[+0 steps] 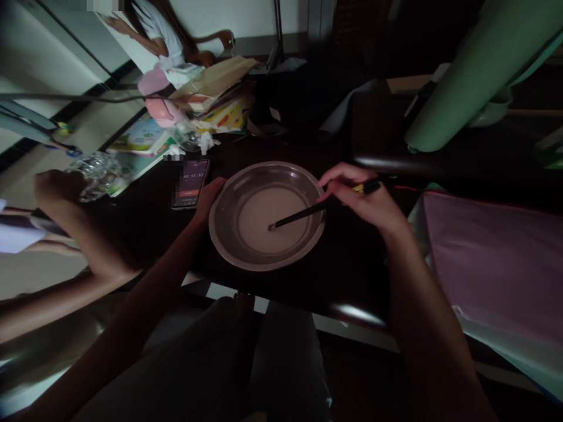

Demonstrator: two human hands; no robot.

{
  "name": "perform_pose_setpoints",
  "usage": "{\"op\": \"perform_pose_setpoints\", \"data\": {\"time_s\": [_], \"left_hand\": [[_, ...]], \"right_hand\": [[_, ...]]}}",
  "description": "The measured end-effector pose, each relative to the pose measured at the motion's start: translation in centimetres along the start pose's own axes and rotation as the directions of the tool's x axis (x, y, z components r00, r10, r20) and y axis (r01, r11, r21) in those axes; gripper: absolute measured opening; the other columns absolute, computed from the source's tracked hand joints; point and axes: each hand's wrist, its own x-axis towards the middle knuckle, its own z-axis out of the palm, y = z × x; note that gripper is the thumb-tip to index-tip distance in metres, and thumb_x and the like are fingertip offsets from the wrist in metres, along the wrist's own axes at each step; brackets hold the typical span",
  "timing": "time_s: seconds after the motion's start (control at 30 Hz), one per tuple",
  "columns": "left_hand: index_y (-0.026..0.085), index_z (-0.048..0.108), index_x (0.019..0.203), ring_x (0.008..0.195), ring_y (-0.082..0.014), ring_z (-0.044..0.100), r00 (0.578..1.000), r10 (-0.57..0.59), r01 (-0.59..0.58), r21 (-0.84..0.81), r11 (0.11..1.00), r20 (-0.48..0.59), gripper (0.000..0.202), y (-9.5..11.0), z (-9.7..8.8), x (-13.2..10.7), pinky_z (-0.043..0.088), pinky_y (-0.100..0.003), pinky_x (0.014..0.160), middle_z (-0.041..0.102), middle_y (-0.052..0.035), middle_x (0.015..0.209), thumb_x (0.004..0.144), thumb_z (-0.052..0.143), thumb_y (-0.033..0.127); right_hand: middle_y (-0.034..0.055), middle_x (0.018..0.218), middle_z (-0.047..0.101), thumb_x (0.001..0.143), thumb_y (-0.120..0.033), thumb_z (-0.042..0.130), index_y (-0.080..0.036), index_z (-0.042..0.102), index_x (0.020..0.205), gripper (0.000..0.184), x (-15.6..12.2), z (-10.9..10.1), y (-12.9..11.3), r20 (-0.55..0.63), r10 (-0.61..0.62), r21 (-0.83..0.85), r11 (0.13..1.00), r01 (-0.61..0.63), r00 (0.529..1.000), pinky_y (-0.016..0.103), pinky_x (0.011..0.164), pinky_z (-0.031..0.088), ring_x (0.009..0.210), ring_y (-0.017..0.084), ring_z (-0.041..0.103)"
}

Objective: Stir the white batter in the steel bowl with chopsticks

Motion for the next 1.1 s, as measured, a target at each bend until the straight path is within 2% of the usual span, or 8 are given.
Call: {"op": "perform_pose_setpoints", "data": {"time_s": [0.07, 0.23, 0.33, 0.43, 0.63, 0.8, 1.0, 1.1], "left_hand": [[0.020, 0.053, 0.063, 0.071, -0.0157, 0.048, 1.000, 0.008, -0.008, -0.002, 1.000, 0.002, 0.034, -0.1, 0.0, 0.1, 0.043, -0.026, 0.067, 0.052, -0.0011, 0.070, 0.093, 0.044, 0.033], [0.020, 0.050, 0.061, 0.071, -0.0159, 0.046, 0.999, -0.036, 0.037, 0.026, 0.999, -0.025, 0.034, 0.2, 0.1, 0.1, 0.041, -0.026, 0.066, 0.050, -0.0010, 0.069, 0.092, 0.044, 0.029], [0.020, 0.051, 0.061, 0.069, -0.0152, 0.045, 0.998, -0.063, 0.063, 0.010, 0.998, -0.023, 0.033, 0.5, 0.2, 0.1, 0.041, -0.025, 0.065, 0.049, 0.0000, 0.067, 0.093, 0.043, 0.026], [0.019, 0.053, 0.062, 0.069, -0.0146, 0.046, 0.999, -0.046, 0.046, 0.010, 0.999, -0.029, 0.034, 0.5, 0.2, 0.1, 0.041, -0.024, 0.066, 0.050, 0.0004, 0.067, 0.093, 0.042, 0.022], [0.019, 0.055, 0.063, 0.071, -0.0143, 0.049, 1.000, -0.010, 0.011, 0.035, 0.999, -0.011, 0.033, 0.1, 0.0, 0.1, 0.043, -0.024, 0.068, 0.052, -0.0001, 0.070, 0.094, 0.043, 0.022], [0.019, 0.052, 0.062, 0.073, -0.0155, 0.048, 1.000, -0.023, 0.024, 0.067, 0.997, -0.016, 0.033, 0.4, 0.0, 0.1, 0.042, -0.026, 0.069, 0.051, -0.0008, 0.070, 0.094, 0.043, 0.023], [0.020, 0.051, 0.062, 0.070, -0.0148, 0.045, 0.998, -0.063, 0.063, 0.012, 0.998, -0.024, 0.034, 0.5, 0.2, 0.1, 0.041, -0.024, 0.065, 0.048, -0.0004, 0.068, 0.093, 0.043, 0.030], [0.020, 0.051, 0.062, 0.070, -0.0153, 0.046, 0.998, -0.062, 0.063, 0.018, 0.998, -0.025, 0.034, 0.5, 0.1, 0.1, 0.041, -0.025, 0.065, 0.049, -0.0007, 0.067, 0.092, 0.043, 0.032]], "right_hand": [[-0.0002, 0.079, 0.073, 0.087, -0.026, 0.062, -0.026, 0.069, 0.084, 0.007, 0.2, 0.4, -0.1, 0.020, -0.044, -0.001, 0.999, 0.044, 0.999, 0.029, 0.059, 0.050, 0.070, 0.016, 0.068], [0.0004, 0.070, 0.071, 0.087, -0.018, 0.058, -0.023, 0.069, 0.085, 0.012, 0.1, -0.5, -0.2, -0.177, -0.018, -0.025, 1.000, 0.014, 0.984, 0.026, 0.051, 0.042, 0.061, 0.014, 0.065], [0.0003, 0.067, 0.072, 0.088, -0.019, 0.056, -0.024, 0.069, 0.087, 0.014, 0.0, -0.6, -0.2, -0.088, 0.024, 0.000, 1.000, -0.024, 0.996, 0.026, 0.047, 0.037, 0.057, 0.014, 0.061], [0.0007, 0.079, 0.074, 0.089, -0.024, 0.059, -0.025, 0.069, 0.086, 0.010, 0.1, 0.2, -0.2, 0.018, -0.024, 0.012, 1.000, 0.024, 1.000, 0.027, 0.054, 0.044, 0.068, 0.015, 0.066], [0.0000, 0.067, 0.071, 0.088, -0.014, 0.056, -0.022, 0.069, 0.087, 0.015, 0.1, -0.5, -0.1, -0.154, 0.000, 0.016, 1.000, 0.003, 0.988, 0.027, 0.053, 0.040, 0.059, 0.014, 0.062], [0.0003, 0.078, 0.074, 0.089, -0.024, 0.059, -0.025, 0.069, 0.086, 0.010, 0.1, 0.2, -0.2, 0.034, -0.030, 0.017, 0.999, 0.030, 0.999, 0.028, 0.062, 0.047, 0.072, 0.016, 0.067], [0.0006, 0.070, 0.072, 0.087, -0.017, 0.058, -0.023, 0.069, 0.087, 0.013, 0.1, -0.7, 0.1, -0.165, -0.032, -0.002, 0.999, 0.032, 0.986, 0.029, 0.058, 0.046, 0.064, 0.016, 0.066], [-0.0001, 0.067, 0.073, 0.087, -0.018, 0.057, -0.024, 0.070, 0.088, 0.014, 0.0, -0.6, 0.2, -0.089, -0.014, 0.043, 0.999, 0.018, 0.996, 0.029, 0.056, 0.045, 0.062, 0.016, 0.065]]}}
